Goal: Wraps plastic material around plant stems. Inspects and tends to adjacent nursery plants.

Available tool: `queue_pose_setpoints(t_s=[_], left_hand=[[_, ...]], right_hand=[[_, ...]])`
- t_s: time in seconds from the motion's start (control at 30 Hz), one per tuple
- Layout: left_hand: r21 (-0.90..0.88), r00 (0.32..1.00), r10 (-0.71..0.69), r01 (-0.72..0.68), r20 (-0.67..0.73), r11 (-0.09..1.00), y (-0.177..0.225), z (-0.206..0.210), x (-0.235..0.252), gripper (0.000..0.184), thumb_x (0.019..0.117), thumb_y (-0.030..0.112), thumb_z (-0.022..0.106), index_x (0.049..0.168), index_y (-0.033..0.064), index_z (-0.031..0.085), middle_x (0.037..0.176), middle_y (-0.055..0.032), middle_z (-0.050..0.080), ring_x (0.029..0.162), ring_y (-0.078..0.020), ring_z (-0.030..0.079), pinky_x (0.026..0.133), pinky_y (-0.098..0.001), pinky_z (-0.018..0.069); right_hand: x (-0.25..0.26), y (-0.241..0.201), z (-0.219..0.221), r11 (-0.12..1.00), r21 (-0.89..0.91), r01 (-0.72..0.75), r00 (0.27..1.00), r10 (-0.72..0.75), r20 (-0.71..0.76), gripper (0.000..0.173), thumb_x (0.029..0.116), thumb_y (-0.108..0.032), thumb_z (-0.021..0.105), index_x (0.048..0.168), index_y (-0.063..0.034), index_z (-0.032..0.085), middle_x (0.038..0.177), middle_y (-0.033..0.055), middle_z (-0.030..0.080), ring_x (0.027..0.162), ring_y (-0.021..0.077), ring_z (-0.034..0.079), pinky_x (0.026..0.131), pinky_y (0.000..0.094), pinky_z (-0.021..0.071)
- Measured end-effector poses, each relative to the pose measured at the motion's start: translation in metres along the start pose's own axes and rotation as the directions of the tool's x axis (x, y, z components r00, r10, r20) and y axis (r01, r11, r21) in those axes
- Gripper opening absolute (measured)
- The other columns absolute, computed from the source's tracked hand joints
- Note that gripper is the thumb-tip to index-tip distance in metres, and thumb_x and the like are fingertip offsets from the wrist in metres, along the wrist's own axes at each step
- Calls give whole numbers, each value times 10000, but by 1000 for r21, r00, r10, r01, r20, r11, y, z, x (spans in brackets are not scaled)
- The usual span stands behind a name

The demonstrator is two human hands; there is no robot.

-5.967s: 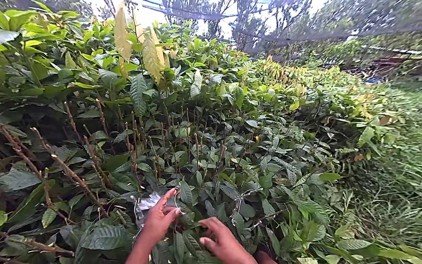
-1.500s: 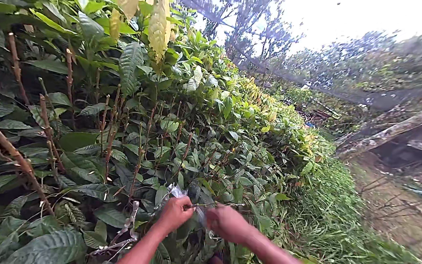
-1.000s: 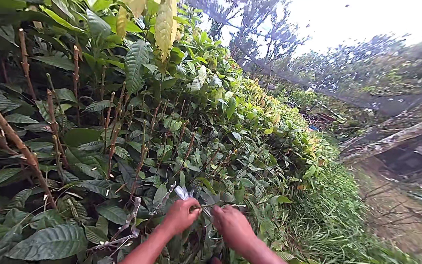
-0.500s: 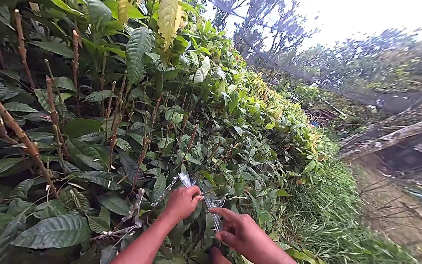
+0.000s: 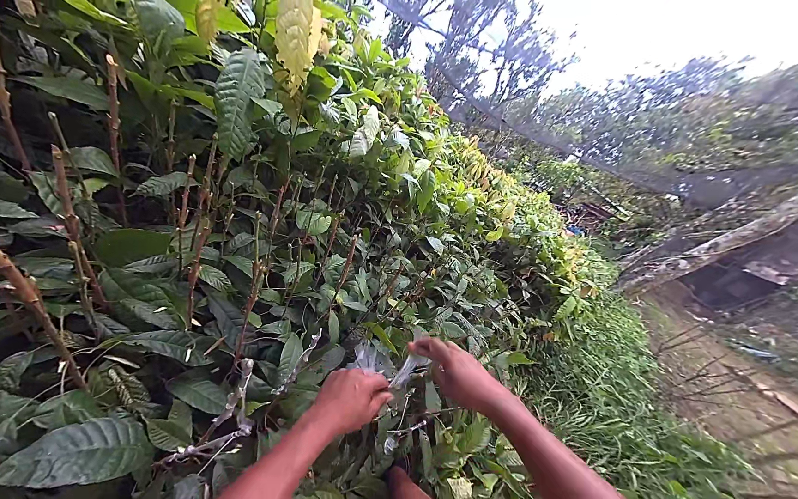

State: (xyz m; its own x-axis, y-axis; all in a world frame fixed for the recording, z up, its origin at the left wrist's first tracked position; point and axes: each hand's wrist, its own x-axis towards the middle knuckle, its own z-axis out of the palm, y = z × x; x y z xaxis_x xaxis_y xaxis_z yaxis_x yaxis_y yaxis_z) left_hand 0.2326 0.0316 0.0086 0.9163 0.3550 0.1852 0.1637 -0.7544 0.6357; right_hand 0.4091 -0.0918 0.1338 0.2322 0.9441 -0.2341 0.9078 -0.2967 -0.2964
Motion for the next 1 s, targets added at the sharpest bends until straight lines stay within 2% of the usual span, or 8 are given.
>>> queue_pose_setpoints(t_s=[0.17, 0.3, 0.43, 0.5, 0.57, 0.67, 0.83, 1.0], left_hand=[[12, 995, -98, 98, 9, 995, 4, -15, 2, 343, 1087, 340, 467, 1268, 169, 702, 1058, -197, 732, 1026, -410, 699, 891, -626, 524], [62, 996, -68, 64, 57, 996, 11, -13, 2, 345, 1097, 319, 436, 1257, 144, 688, 1086, -212, 710, 1033, -419, 689, 890, -624, 526], [34, 995, -91, 90, 29, 995, 5, -20, 2, 345, 1100, 311, 431, 1246, 136, 691, 1079, -210, 712, 1034, -416, 688, 890, -624, 522], [44, 993, -78, 75, 90, 996, 11, -19, 2, 342, 1098, 307, 440, 1244, 121, 688, 1105, -204, 707, 1052, -411, 684, 899, -626, 520], [16, 992, -62, 61, 111, 998, 12, -21, 1, 372, 1082, 366, 471, 1227, 112, 700, 1145, -175, 711, 1078, -374, 683, 930, -610, 514], [-119, 1000, 7, -10, -24, 993, 12, -24, 2, 386, 1053, 403, 527, 1201, 115, 736, 1143, -130, 736, 1065, -318, 703, 945, -583, 524], [-171, 970, 26, -69, -242, 983, 10, -15, 2, 307, 1046, 325, 536, 1090, 116, 757, 998, -95, 752, 924, -271, 724, 833, -534, 562], [-132, 997, -5, -5, -76, 991, 16, -25, 3, 319, 1068, 335, 516, 1250, 173, 721, 1114, -124, 740, 1043, -318, 705, 930, -573, 528]], right_hand=[[-20, -31, 18, 956, 247, 159, 984, -135, -112, 269, 984, -183, 670, 1223, -59, 673, 955, 42, 745, 799, 141, 697, 747, 352, 582], [0, -5, -3, 991, 127, 52, 997, -45, -61, 440, 996, -103, 607, 1431, -79, 547, 1374, 57, 655, 1249, 186, 607, 1067, 417, 490], [-20, -28, 12, 950, 290, 115, 980, -62, -187, 247, 973, -195, 684, 1188, -76, 663, 898, 5, 729, 757, 114, 683, 709, 314, 575], [-12, -26, 8, 854, 493, 167, 976, -72, -205, 255, 1011, -138, 612, 1253, -58, 637, 1061, 18, 741, 834, 80, 683, 711, 262, 559], [-4, -15, 7, 983, 124, 139, 972, -111, -209, 383, 1013, -92, 546, 1394, -95, 586, 1322, 12, 693, 1182, 126, 667, 994, 336, 556], [-7, -24, 25, 952, -279, 127, 917, -220, -334, 237, 965, -167, 658, 1180, -82, 708, 1009, 91, 763, 931, 301, 739, 828, 513, 596], [-20, -22, 5, 963, 270, -15, 999, 29, -46, 246, 1004, -218, 612, 1200, -107, 710, 737, 10, 623, 612, 108, 575, 617, 313, 513], [-30, -26, 6, 661, 741, 121, 989, -14, -149, 160, 982, -86, 629, 1132, -42, 665, 913, 26, 732, 591, 49, 598, 510, 199, 484]])
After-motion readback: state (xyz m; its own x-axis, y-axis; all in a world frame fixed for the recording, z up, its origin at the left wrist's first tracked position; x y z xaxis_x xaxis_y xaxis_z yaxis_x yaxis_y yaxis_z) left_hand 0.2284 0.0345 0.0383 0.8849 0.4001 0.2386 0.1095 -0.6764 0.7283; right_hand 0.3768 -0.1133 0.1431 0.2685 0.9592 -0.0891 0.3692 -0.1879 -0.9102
